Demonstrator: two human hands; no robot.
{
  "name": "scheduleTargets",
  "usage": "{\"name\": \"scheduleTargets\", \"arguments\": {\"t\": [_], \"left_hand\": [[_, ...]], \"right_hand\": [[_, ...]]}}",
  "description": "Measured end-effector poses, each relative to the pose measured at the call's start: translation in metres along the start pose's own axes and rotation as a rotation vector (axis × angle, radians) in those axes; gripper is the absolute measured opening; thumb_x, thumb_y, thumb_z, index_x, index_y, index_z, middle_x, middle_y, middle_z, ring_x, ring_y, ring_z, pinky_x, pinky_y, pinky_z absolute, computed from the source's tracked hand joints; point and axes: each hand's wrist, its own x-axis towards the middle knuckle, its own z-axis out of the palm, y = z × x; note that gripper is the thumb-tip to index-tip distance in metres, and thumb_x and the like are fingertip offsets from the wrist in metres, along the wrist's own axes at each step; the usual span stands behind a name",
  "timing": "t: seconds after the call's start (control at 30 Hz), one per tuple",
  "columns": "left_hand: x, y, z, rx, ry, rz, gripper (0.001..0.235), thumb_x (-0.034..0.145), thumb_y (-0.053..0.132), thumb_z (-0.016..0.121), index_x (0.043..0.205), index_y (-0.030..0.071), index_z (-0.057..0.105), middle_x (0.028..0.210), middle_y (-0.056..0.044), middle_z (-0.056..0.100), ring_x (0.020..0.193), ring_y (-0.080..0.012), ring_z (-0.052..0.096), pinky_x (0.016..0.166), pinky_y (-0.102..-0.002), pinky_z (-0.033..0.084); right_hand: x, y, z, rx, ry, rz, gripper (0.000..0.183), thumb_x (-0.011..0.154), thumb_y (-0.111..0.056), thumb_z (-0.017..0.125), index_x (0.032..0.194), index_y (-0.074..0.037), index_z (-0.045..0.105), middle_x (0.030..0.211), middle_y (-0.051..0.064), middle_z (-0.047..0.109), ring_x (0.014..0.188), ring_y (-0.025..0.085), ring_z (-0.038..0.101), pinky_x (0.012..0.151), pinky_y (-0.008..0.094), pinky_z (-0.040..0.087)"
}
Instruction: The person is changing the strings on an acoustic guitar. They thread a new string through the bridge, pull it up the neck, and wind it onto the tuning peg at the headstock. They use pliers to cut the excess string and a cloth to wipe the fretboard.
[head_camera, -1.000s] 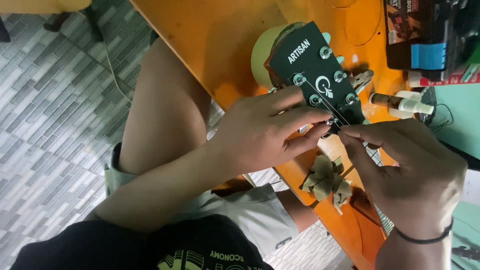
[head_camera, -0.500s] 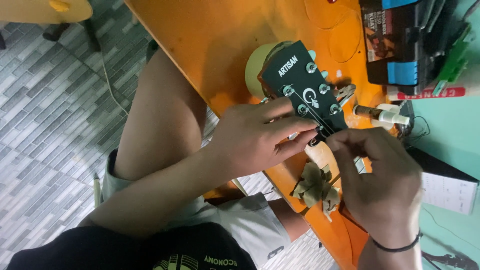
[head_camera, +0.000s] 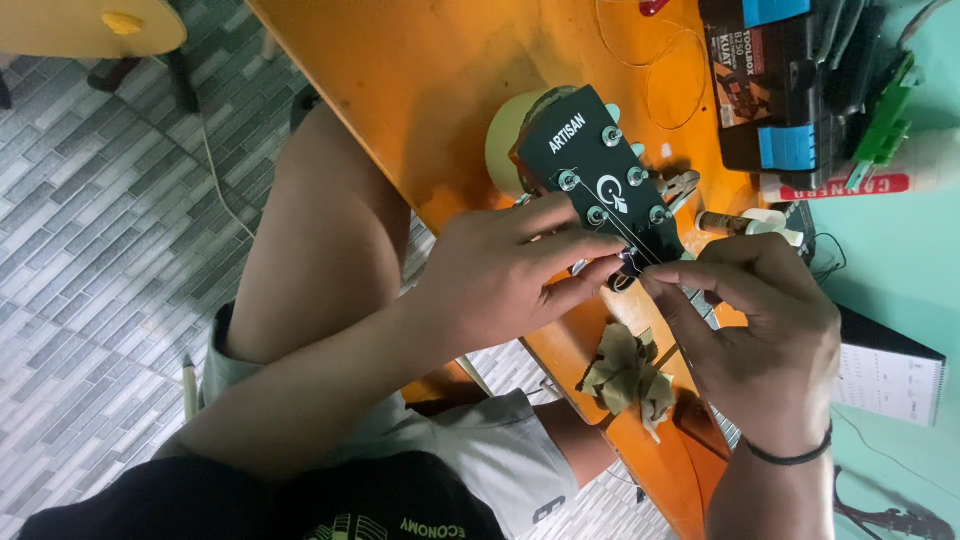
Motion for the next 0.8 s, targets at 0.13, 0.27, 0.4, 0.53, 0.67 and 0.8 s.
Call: {"name": "scheduleTargets", "arguments": {"t": [0.13,0.27,0.4,0.53,0.67,0.8], "left_hand": [[-0.001,0.0,0.003,0.005,0.048,-0.011,0.009,0.102,0.023,0.076,0.107,0.016,0.077,0.089,0.002,0.059,0.063,-0.0138,0.056,0.05,-0.029,0.04],[-0.002,-0.001,0.004,-0.01,0.04,-0.013,0.011,0.103,0.024,0.073,0.108,0.015,0.075,0.089,0.002,0.061,0.064,-0.0133,0.058,0.049,-0.029,0.039],[-0.002,-0.001,0.003,-0.005,0.009,-0.02,0.012,0.103,0.025,0.073,0.109,0.015,0.074,0.092,0.001,0.062,0.07,-0.0151,0.061,0.049,-0.032,0.039],[-0.003,-0.002,0.006,-0.011,0.032,-0.023,0.011,0.102,0.024,0.075,0.108,0.014,0.077,0.088,0.002,0.06,0.061,-0.0142,0.054,0.048,-0.03,0.038],[-0.003,-0.002,0.006,-0.004,0.027,-0.026,0.011,0.102,0.024,0.075,0.108,0.016,0.076,0.088,0.002,0.059,0.062,-0.0158,0.056,0.049,-0.031,0.04],[-0.002,-0.001,0.004,-0.023,0.012,-0.038,0.011,0.102,0.024,0.075,0.109,0.015,0.074,0.089,0.001,0.059,0.063,-0.0168,0.056,0.049,-0.032,0.039]], "right_hand": [[-0.002,0.0,-0.001,-0.068,0.021,-0.103,0.013,0.096,0.0,0.087,0.107,-0.003,0.082,0.103,0.012,0.064,0.088,0.022,0.066,0.079,0.033,0.055],[0.001,-0.007,0.001,-0.086,0.041,-0.11,0.01,0.096,0.0,0.087,0.106,0.0,0.082,0.101,0.013,0.065,0.088,0.024,0.066,0.078,0.035,0.055],[-0.001,-0.01,0.001,-0.169,0.045,-0.154,0.01,0.099,0.003,0.087,0.106,-0.002,0.083,0.1,0.013,0.062,0.086,0.024,0.064,0.078,0.034,0.055],[-0.005,-0.009,0.001,-0.197,0.083,-0.147,0.01,0.099,0.004,0.091,0.105,0.002,0.084,0.1,0.015,0.06,0.084,0.026,0.063,0.074,0.034,0.055],[-0.003,-0.011,0.002,-0.184,0.07,-0.162,0.008,0.1,0.006,0.087,0.104,0.0,0.083,0.1,0.015,0.059,0.083,0.025,0.063,0.076,0.035,0.056],[0.0,-0.014,0.004,-0.193,0.075,-0.172,0.004,0.102,0.004,0.086,0.103,0.001,0.083,0.099,0.015,0.059,0.079,0.025,0.062,0.073,0.035,0.053]]}}
